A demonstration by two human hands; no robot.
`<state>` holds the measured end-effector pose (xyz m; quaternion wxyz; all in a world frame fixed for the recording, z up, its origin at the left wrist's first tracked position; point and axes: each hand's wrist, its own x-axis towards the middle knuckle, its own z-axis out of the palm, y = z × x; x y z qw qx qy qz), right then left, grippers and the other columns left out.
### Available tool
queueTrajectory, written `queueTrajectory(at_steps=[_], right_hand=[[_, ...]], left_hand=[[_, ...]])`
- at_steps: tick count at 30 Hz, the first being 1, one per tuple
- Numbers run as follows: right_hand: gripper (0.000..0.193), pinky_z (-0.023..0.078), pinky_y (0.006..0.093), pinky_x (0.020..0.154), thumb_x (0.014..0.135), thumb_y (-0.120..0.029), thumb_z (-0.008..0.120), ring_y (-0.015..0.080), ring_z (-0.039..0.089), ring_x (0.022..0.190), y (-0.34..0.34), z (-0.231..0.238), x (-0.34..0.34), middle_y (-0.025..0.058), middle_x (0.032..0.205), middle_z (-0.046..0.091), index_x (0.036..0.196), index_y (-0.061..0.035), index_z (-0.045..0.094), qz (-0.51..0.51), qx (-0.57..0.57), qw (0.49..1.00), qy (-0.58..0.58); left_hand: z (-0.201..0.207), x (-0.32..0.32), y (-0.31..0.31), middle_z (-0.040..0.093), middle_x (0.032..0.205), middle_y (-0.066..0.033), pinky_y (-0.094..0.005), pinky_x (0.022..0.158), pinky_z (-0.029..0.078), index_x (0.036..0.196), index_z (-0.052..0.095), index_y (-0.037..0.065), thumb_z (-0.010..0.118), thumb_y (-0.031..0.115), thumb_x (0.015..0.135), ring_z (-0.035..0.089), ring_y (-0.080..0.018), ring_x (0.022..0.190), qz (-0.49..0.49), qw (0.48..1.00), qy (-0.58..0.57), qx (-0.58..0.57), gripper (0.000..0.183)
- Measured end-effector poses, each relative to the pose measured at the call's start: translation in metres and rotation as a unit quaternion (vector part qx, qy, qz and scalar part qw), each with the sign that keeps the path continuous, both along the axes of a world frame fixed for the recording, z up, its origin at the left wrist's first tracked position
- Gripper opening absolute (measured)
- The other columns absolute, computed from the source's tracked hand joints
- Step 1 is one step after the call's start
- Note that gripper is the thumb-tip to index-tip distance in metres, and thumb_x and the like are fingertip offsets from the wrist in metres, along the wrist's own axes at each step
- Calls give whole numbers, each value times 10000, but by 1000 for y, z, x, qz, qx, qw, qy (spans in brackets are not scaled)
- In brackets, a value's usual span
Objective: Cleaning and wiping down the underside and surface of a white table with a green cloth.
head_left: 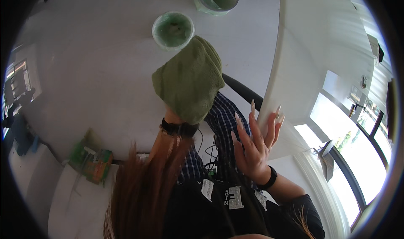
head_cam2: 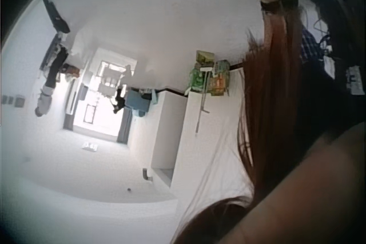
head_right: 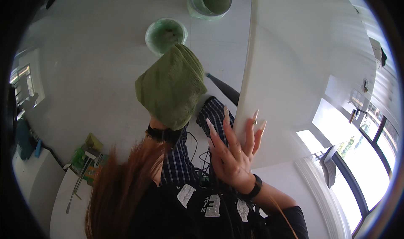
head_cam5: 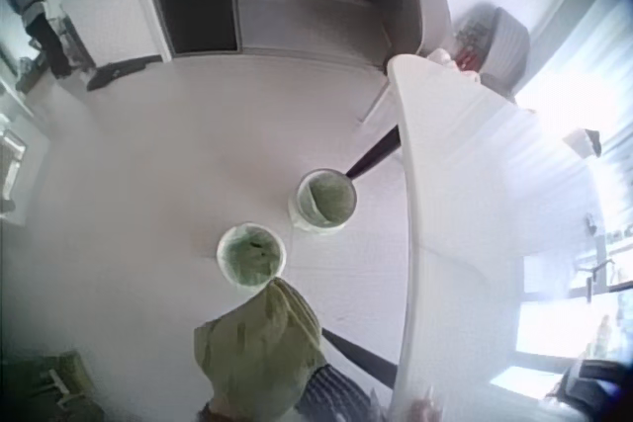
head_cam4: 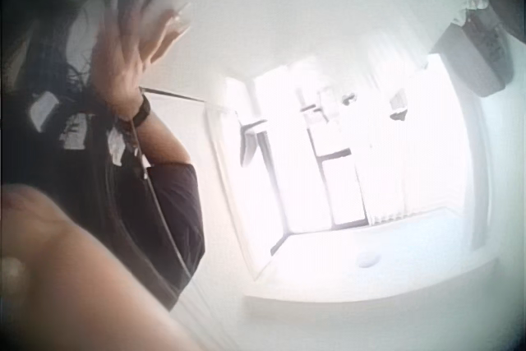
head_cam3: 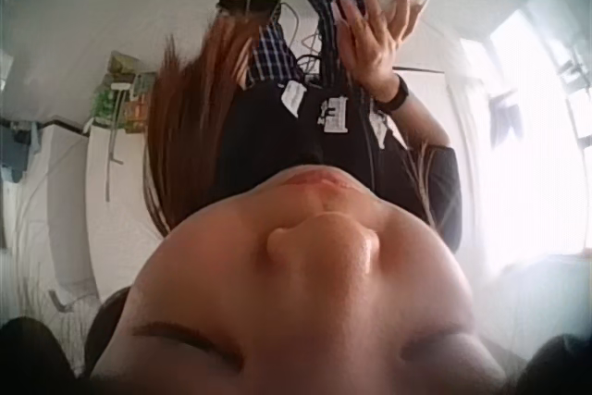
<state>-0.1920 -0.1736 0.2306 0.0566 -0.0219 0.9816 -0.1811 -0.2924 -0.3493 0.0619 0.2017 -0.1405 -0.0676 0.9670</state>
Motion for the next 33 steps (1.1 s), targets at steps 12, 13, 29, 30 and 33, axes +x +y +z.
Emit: queueTrajectory(at_steps=[12, 13, 29, 30, 33], right_hand=[[504, 68, 567, 1175, 817, -101, 619, 377, 244, 1446, -2, -36, -21, -37, 1435, 517, 1303, -235, 623, -12, 38, 999, 36], [501, 71, 569, 1175, 816, -104, 620, 372, 242, 1447, 0, -31, -20, -46, 1430, 520, 1299, -237, 624, -18, 37, 999, 26], [465, 92, 571, 1172, 823, -136, 649, 337, 277, 1436, 8, -46, -13, -75, 1380, 562, 1278, -235, 634, -48, 95, 994, 29], [459, 94, 570, 1173, 823, -137, 651, 338, 280, 1435, 6, -46, -15, -73, 1375, 566, 1272, -231, 638, -47, 86, 995, 24], [443, 105, 575, 1169, 827, -135, 653, 335, 286, 1432, 4, -44, -20, -70, 1341, 589, 1261, -220, 645, -46, 65, 996, 35]], left_hand=[[74, 15, -91, 355, 1504, -162, -531, 1113, 360, 1486, 306, 101, 381, 486, 1014, 372, -349, 1373, 8, 989, -27, -148, 613], [77, 18, -91, 356, 1503, -162, -531, 1113, 360, 1485, 308, 101, 381, 485, 1014, 373, -349, 1372, 6, 988, -31, -151, 612], [86, -23, -132, 377, 1493, -156, -525, 1112, 360, 1472, 339, 100, 380, 479, 1015, 382, -344, 1367, -76, 980, -19, -183, 596], [95, -23, -138, 378, 1493, -156, -525, 1112, 360, 1471, 340, 100, 380, 479, 1015, 382, -344, 1366, -71, 978, -20, -196, 595], [108, -24, -144, 382, 1491, -154, -523, 1112, 360, 1469, 346, 100, 380, 478, 1015, 384, -343, 1365, -71, 975, -18, -211, 592]])
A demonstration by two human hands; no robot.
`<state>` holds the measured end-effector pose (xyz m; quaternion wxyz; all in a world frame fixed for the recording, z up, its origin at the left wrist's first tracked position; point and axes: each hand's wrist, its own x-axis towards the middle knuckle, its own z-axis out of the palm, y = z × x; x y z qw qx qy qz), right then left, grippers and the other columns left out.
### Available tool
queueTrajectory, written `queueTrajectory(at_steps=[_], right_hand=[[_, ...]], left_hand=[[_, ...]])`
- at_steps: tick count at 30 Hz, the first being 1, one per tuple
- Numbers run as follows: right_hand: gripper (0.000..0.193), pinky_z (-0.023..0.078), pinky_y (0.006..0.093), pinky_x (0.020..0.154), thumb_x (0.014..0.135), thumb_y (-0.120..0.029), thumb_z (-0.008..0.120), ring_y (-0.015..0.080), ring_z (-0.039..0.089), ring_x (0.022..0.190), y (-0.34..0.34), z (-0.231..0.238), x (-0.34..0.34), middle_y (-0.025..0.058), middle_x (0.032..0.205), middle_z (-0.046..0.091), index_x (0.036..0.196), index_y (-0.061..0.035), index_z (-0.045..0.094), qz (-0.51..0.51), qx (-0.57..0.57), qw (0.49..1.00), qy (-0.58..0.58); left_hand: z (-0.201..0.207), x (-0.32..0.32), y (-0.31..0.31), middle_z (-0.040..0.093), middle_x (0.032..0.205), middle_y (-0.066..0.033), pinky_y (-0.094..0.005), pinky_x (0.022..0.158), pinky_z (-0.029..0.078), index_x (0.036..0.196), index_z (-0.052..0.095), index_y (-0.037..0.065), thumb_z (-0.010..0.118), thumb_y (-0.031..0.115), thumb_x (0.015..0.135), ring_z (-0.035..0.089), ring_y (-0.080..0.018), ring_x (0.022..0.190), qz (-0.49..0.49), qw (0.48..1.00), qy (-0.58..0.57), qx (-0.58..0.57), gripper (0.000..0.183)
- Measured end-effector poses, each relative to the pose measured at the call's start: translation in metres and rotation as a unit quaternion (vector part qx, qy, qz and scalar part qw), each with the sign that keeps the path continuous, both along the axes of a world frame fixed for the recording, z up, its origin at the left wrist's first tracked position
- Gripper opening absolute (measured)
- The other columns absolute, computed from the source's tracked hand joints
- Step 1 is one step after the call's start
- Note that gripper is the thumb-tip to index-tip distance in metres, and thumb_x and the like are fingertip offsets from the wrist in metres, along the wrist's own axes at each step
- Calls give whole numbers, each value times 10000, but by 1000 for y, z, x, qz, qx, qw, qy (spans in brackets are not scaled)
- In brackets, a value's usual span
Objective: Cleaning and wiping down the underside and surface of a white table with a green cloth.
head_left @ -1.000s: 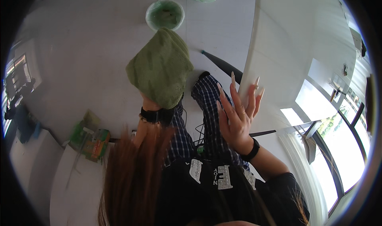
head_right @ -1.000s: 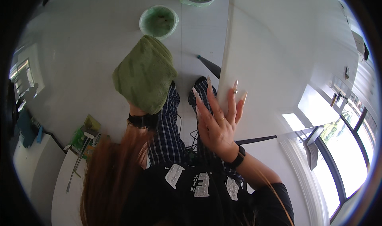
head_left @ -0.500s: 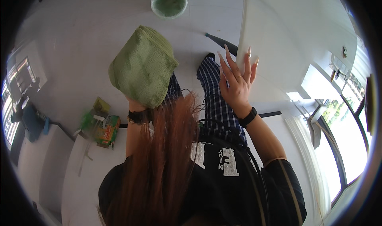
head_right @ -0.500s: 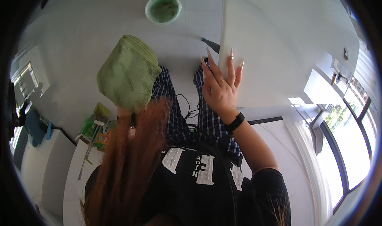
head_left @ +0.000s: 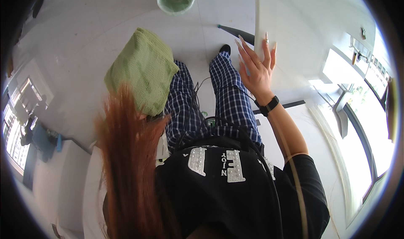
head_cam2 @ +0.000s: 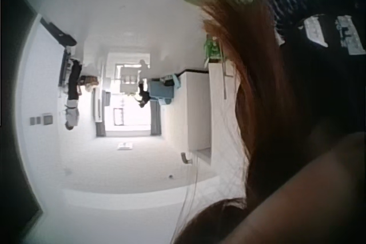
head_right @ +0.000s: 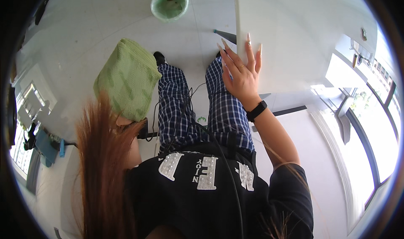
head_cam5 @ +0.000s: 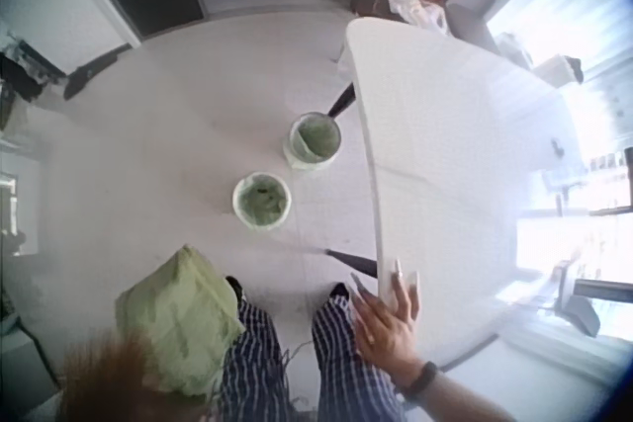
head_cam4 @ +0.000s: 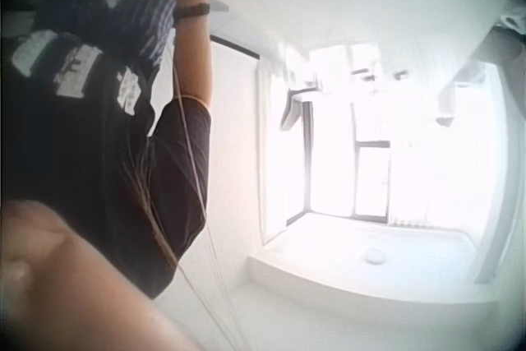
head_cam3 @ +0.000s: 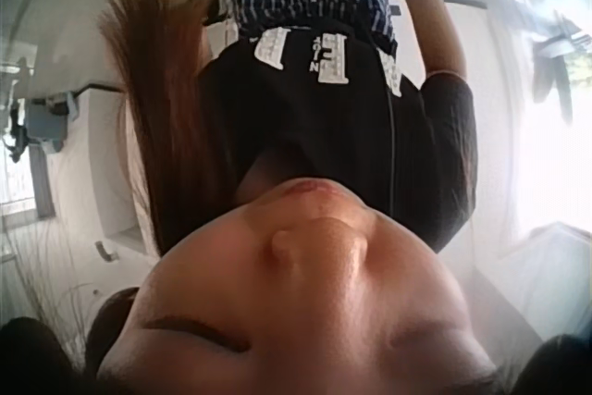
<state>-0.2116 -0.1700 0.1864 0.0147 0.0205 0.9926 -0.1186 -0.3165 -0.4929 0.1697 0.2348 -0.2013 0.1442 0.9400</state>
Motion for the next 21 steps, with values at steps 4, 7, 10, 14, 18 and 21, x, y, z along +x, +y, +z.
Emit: queueTrajectory(at_steps=[4, 7, 10, 14, 18, 21], right_hand=[[420, 117, 570, 1168, 844, -141, 643, 324, 295, 1429, -2, 2, 0, -62, 1322, 601, 1258, -214, 645, 5, -15, 1000, 1], [474, 102, 567, 1170, 848, -117, 622, 330, 284, 1436, 6, 6, 4, -65, 1343, 593, 1304, -245, 615, -2, -10, 1000, 14], [442, 105, 567, 1171, 856, -125, 606, 323, 293, 1431, 4, 7, 1, -64, 1323, 604, 1284, -234, 628, 2, -23, 1000, 20], [414, 116, 572, 1169, 863, -136, 592, 309, 293, 1433, 11, 2, 6, -74, 1301, 613, 1264, -227, 640, 7, -6, 999, 32], [392, 174, 580, 1158, 848, -153, 605, 291, 311, 1423, 22, -2, 10, -84, 1311, 600, 1229, -232, 649, 16, 15, 999, 45], [388, 181, 583, 1158, 844, -154, 598, 290, 315, 1421, 25, -6, 16, -85, 1308, 603, 1217, -243, 657, 4, 21, 998, 55]], left_hand=[[12, 1, -1, 387, 1488, -153, -522, 1112, 360, 1466, 354, 99, 380, 476, 1015, 386, -342, 1364, 0, 1000, 4, -10, 588], [12, 1, 10, 391, 1487, -152, -521, 1112, 360, 1463, 359, 99, 380, 475, 1015, 388, -341, 1363, -15, 1000, -1, 7, 586], [33, -1, 5, 395, 1485, -151, -520, 1111, 360, 1461, 365, 99, 380, 474, 1015, 390, -341, 1362, -18, 1000, 7, -14, 583], [45, -3, 6, 400, 1482, -149, -518, 1111, 361, 1458, 373, 98, 380, 473, 1015, 392, -340, 1360, -29, 999, 19, -18, 580], [58, -10, 0, 405, 1480, -148, -517, 1111, 361, 1455, 380, 98, 380, 471, 1015, 394, -339, 1359, -37, 998, 36, -21, 576], [74, -16, -11, 409, 1478, -147, -516, 1111, 361, 1452, 386, 98, 380, 470, 1015, 396, -338, 1358, -46, 997, 55, -24, 574]])
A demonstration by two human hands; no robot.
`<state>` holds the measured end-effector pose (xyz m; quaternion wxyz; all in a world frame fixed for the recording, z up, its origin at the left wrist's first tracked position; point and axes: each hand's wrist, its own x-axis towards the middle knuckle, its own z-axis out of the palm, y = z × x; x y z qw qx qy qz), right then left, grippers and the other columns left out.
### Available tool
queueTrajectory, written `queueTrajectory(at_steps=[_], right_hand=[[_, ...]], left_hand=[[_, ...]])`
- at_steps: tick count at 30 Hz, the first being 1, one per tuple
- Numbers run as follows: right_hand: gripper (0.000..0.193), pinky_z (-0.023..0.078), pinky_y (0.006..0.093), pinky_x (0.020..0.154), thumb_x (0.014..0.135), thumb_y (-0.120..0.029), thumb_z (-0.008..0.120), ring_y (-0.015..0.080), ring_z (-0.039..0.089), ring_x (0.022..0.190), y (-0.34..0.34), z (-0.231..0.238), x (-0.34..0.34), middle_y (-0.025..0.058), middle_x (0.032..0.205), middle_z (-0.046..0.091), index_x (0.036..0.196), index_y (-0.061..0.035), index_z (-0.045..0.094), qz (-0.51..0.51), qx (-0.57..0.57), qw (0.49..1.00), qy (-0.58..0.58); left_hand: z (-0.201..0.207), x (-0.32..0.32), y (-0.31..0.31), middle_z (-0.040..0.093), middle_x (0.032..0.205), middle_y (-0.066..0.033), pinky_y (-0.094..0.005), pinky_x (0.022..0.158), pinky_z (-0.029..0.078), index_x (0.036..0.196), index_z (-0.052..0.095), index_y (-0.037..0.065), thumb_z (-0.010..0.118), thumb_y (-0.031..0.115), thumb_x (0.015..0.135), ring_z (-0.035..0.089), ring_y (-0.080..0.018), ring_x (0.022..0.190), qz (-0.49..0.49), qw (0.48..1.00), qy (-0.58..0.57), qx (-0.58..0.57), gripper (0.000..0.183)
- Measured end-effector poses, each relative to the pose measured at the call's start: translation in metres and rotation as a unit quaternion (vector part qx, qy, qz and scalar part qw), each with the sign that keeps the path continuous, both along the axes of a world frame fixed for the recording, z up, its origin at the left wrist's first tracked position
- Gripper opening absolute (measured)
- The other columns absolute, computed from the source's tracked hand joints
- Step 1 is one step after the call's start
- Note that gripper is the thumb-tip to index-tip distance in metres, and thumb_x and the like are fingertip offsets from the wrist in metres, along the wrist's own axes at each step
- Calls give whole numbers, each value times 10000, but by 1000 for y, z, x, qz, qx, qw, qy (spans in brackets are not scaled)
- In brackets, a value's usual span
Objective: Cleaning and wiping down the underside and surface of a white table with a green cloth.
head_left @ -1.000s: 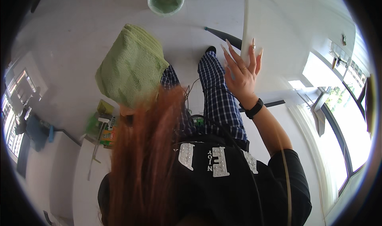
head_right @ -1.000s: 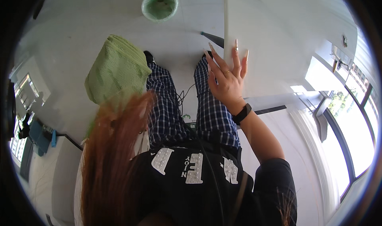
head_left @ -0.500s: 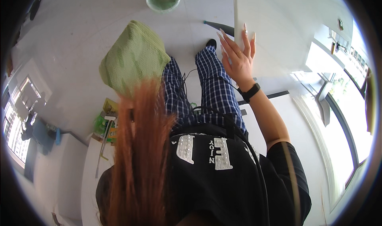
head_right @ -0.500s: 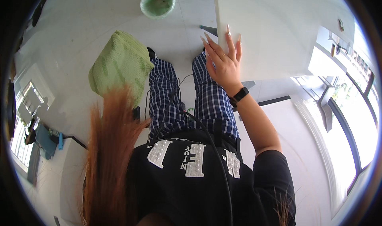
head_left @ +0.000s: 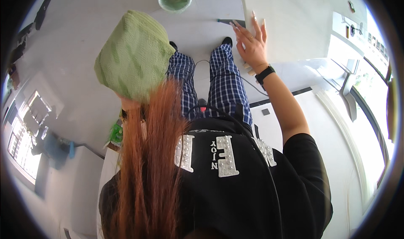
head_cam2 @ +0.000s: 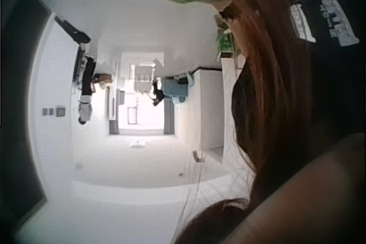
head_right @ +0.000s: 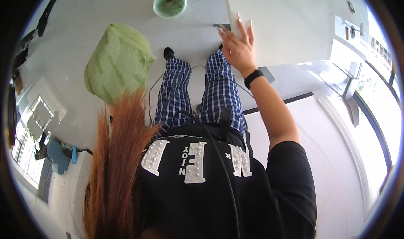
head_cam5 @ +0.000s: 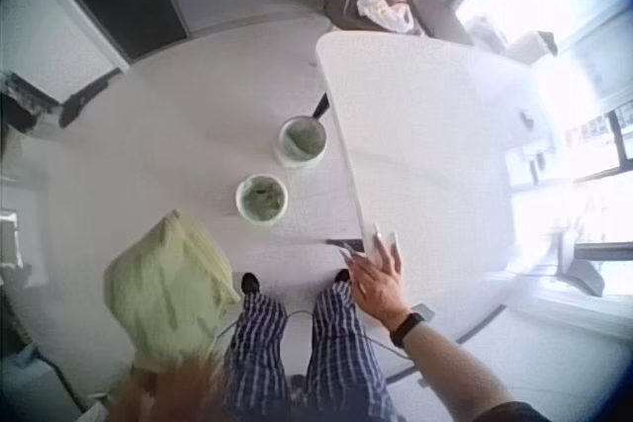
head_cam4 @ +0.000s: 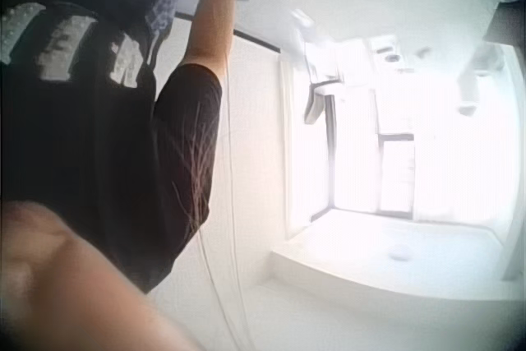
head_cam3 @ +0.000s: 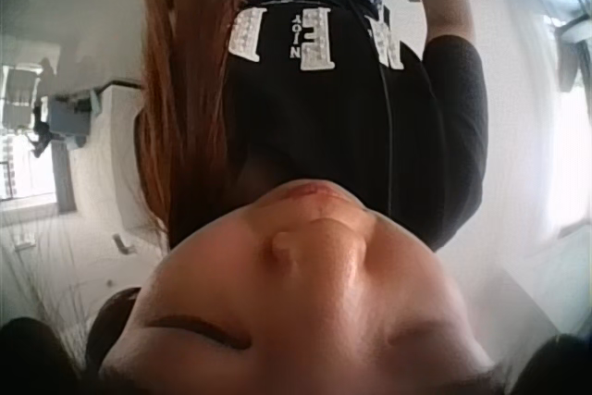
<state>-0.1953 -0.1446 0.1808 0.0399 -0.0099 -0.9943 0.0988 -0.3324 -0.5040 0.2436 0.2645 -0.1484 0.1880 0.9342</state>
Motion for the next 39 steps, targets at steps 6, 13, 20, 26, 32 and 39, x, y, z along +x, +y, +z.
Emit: queueTrajectory(at_steps=[6, 13, 20, 26, 32, 39], right_hand=[[382, 176, 549, 1176, 879, -168, 589, 277, 293, 1429, 5, -16, 5, -73, 1351, 574, 1252, -230, 643, 0, 40, 999, 8], [437, 244, 513, 1166, 956, -273, 553, 295, 328, 1416, 10, -21, 12, 3, 1399, 542, 1391, -254, 512, -40, 42, 998, -4], [392, 453, 393, 1007, 963, -191, 549, 301, 560, 1205, -4, 65, 44, 73, 1330, 593, 1355, -184, 556, -131, -218, 966, 47], [307, 503, 304, 846, 983, -221, 554, 192, 676, 990, -13, 115, 170, 155, 1014, 711, 1225, -59, 651, -378, -357, 854, 27], [405, 497, 341, 880, 997, -337, 515, 274, 677, 1009, -116, 82, 313, 202, 1029, 706, 1235, -27, 623, -492, -377, 762, -185], [570, 311, 389, 1116, 995, -418, 471, 358, 345, 1394, -243, -14, 410, 206, 1491, 384, 1480, -136, 369, -360, -598, 667, -258]], left_hand=[[36, -11, -30, 417, 1474, -144, -514, 1110, 361, 1447, 397, 97, 380, 468, 1016, 399, -336, 1356, -31, 998, 53, -12, 569], [73, -26, -45, 426, 1470, -142, -511, 1110, 361, 1442, 410, 97, 379, 465, 1016, 403, -334, 1353, -57, 991, 119, -23, 564], [84, -27, -27, 402, 1492, -140, -513, 1120, 336, 1444, 407, 96, 393, 482, 1004, 385, -340, 1365, 1, 964, 158, -214, 585], [132, -16, 6, 399, 1490, -133, -511, 1110, 348, 1449, 386, 96, 403, 498, 996, 385, -333, 1359, -31, 972, 140, -184, 606], [147, -11, 30, 390, 1498, -137, -507, 1133, 310, 1450, 398, 99, 409, 523, 985, 364, -333, 1375, -79, 980, 130, -125, 629], [190, 10, 54, 398, 1491, -136, -504, 1126, 324, 1447, 401, 100, 411, 528, 984, 372, -329, 1370, -127, 970, 169, -115, 631]])
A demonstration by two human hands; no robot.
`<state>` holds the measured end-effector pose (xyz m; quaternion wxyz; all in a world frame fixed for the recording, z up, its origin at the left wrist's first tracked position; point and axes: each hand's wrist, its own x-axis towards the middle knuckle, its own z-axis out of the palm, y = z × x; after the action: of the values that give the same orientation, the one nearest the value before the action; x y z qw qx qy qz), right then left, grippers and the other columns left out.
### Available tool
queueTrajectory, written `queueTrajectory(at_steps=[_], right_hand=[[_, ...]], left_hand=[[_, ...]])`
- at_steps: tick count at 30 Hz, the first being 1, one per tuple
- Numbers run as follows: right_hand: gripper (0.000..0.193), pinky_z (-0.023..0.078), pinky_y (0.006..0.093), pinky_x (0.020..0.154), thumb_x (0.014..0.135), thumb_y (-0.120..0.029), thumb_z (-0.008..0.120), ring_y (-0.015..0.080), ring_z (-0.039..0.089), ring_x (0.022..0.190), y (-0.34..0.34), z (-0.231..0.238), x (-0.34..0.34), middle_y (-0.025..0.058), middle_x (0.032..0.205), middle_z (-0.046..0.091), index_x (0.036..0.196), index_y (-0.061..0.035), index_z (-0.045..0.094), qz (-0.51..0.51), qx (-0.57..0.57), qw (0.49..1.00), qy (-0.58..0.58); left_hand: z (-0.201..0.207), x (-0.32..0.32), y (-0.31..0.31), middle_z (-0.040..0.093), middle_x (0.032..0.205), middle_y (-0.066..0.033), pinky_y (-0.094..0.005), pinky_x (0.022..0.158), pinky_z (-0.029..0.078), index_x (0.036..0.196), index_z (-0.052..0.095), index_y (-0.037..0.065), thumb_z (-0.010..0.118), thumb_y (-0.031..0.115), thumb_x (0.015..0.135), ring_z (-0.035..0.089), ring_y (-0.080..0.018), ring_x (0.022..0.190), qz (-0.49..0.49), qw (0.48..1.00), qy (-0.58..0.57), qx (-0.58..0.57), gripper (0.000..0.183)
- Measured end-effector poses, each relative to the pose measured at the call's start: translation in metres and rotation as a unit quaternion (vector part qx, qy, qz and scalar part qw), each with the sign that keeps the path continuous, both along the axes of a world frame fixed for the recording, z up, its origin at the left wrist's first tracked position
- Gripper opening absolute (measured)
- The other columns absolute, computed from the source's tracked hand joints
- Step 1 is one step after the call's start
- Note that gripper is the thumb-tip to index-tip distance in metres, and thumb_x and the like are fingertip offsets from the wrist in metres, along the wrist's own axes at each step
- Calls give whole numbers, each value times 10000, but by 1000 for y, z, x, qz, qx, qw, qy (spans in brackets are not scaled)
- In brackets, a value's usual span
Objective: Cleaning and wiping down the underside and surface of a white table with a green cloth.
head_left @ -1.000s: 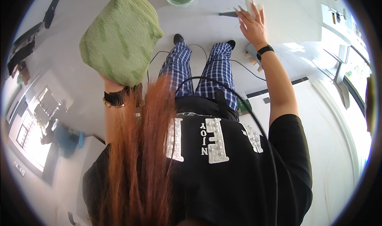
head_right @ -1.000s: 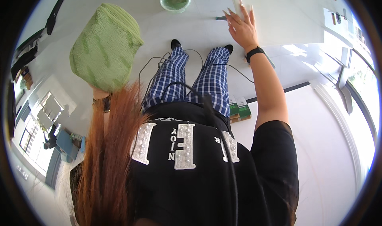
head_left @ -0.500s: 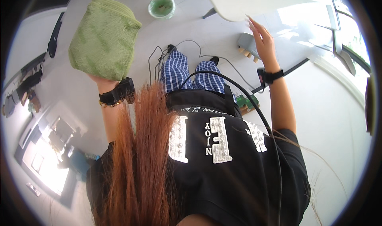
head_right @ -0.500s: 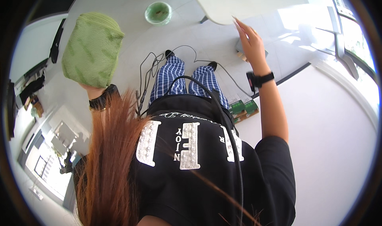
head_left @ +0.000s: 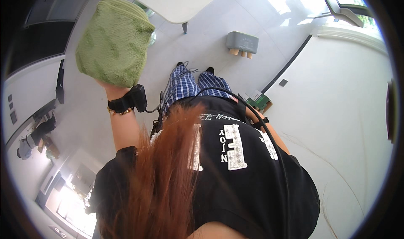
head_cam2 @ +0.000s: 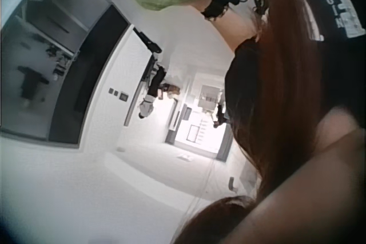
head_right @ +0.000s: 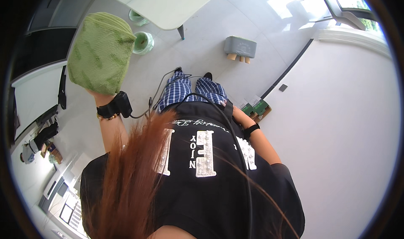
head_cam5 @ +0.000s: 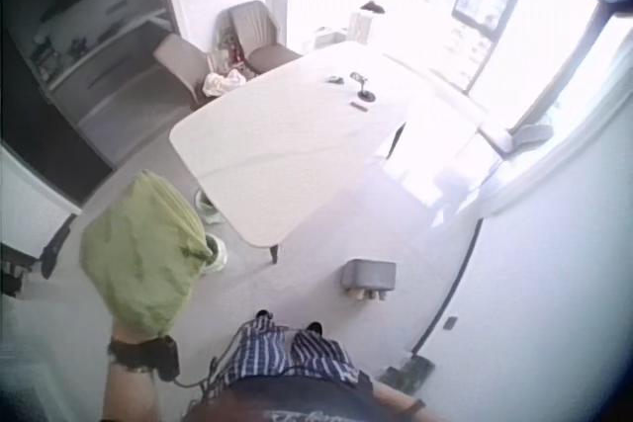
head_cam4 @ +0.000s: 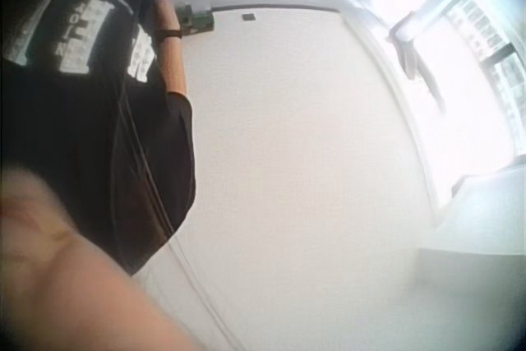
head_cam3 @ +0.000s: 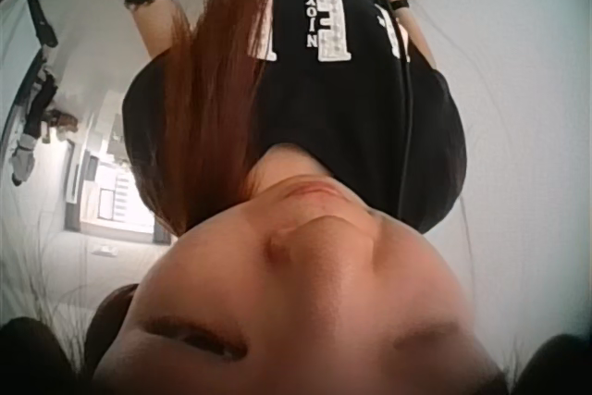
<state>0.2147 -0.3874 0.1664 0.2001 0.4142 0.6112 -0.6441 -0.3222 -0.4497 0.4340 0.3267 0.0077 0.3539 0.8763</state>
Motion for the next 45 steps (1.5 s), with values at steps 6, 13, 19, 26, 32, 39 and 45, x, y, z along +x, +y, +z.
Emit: queueTrajectory(at_steps=[6, 13, 19, 26, 32, 39, 45], right_hand=[[695, 175, 432, 1186, 988, -471, 441, 372, 132, 1476, -29, 16, 2, 190, 1599, 157, 1551, -156, 184, 94, 35, 995, 11], [597, 282, 343, 1139, 1023, -441, 407, 235, 383, 1375, -9, 134, -46, 161, 1486, 427, 1488, -69, 358, 24, -32, 999, -2], [505, 421, 353, 1004, 975, -412, 517, 254, 586, 1138, 47, 84, -90, 175, 1175, 663, 1267, -7, 597, -207, 98, 970, -81], [390, 484, 293, 671, 925, -314, 581, 154, 621, 837, 140, 47, -114, 79, 914, 682, 1144, 0, 651, -382, 209, 900, -12], [352, 501, 418, 863, 900, -334, 592, 337, 654, 980, 185, 97, -216, 182, 1036, 683, 1056, -37, 699, -240, 325, 914, -40], [373, 443, 431, 1012, 859, -340, 636, 362, 538, 1192, 220, 77, -284, 194, 1284, 578, 1155, -117, 675, -59, 403, 896, -179], [944, 251, 512, 1155, 683, -538, 791, 301, 281, 1436, 285, 58, -262, 86, 1550, 333, 1465, -198, 385, 7, 550, 818, -167]], left_hand=[[24, 15, 19, 405, 1485, -135, -501, 1119, 336, 1445, 403, 100, 412, 533, 984, 378, -327, 1366, -59, 998, 14, -6, 633], [34, 24, 27, 443, 1445, -137, -484, 1025, 452, 1435, 398, 87, 377, 527, 997, 466, -313, 1296, -200, 975, -18, 95, 621], [6, 6, 13, 447, 1441, -130, -479, 1047, 431, 1441, 397, 95, 394, 518, 999, 458, -310, 1298, -261, 961, -75, 53, 612], [55, 40, 39, 468, 1408, -155, -444, 1004, 477, 1437, 387, 68, 401, 493, 1004, 502, -308, 1253, -300, 952, -62, -22, 607], [77, 59, 50, 504, 1379, -137, -419, 972, 505, 1406, 421, 57, 384, 436, 1021, 537, -286, 1216, -352, 916, -183, 64, 542], [38, 43, 52, 498, 1385, -137, -424, 979, 498, 1410, 418, 60, 383, 442, 1019, 531, -287, 1224, -356, 909, -217, 14, 548], [-15, 67, 57, 492, 1391, -138, -428, 985, 493, 1414, 415, 63, 383, 448, 1018, 526, -289, 1230, -339, 916, -213, -3, 553]])
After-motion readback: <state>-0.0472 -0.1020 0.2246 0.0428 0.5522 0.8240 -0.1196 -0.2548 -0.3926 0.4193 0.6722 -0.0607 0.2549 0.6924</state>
